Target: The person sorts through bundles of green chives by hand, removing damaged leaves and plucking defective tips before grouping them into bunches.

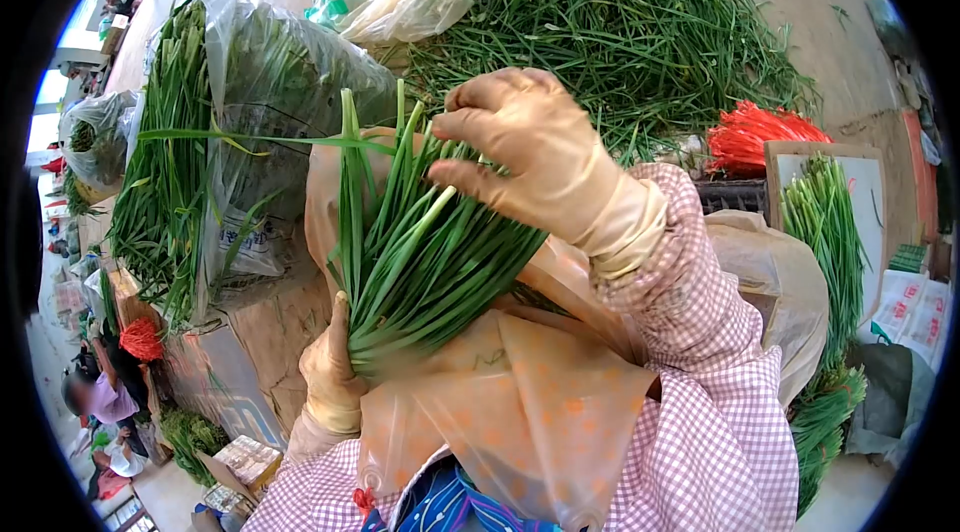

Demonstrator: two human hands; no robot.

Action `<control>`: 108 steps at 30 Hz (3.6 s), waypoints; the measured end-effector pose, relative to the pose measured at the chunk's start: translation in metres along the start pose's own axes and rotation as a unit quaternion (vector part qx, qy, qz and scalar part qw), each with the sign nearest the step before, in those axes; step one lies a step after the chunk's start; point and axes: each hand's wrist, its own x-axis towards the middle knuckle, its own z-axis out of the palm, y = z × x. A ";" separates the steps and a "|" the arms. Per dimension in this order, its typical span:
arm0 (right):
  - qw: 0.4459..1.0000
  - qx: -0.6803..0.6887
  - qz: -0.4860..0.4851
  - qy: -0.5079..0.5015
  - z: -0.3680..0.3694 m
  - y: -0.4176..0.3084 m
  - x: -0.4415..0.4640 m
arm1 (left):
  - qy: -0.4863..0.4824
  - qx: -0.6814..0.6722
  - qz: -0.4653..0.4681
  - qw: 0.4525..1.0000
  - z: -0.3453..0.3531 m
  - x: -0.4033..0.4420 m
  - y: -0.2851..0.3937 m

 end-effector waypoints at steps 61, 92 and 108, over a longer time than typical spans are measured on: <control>0.947 0.127 0.217 0.201 -0.016 0.032 -0.039 | 0.032 -0.038 -0.022 0.999 -0.001 0.005 0.005; 0.845 0.381 0.346 0.146 -0.074 0.035 -0.063 | 0.023 -0.086 -0.025 0.996 -0.013 -0.001 0.008; 0.822 0.350 0.425 0.144 0.015 0.036 -0.042 | 0.006 -0.138 -0.006 0.990 -0.002 -0.010 -0.001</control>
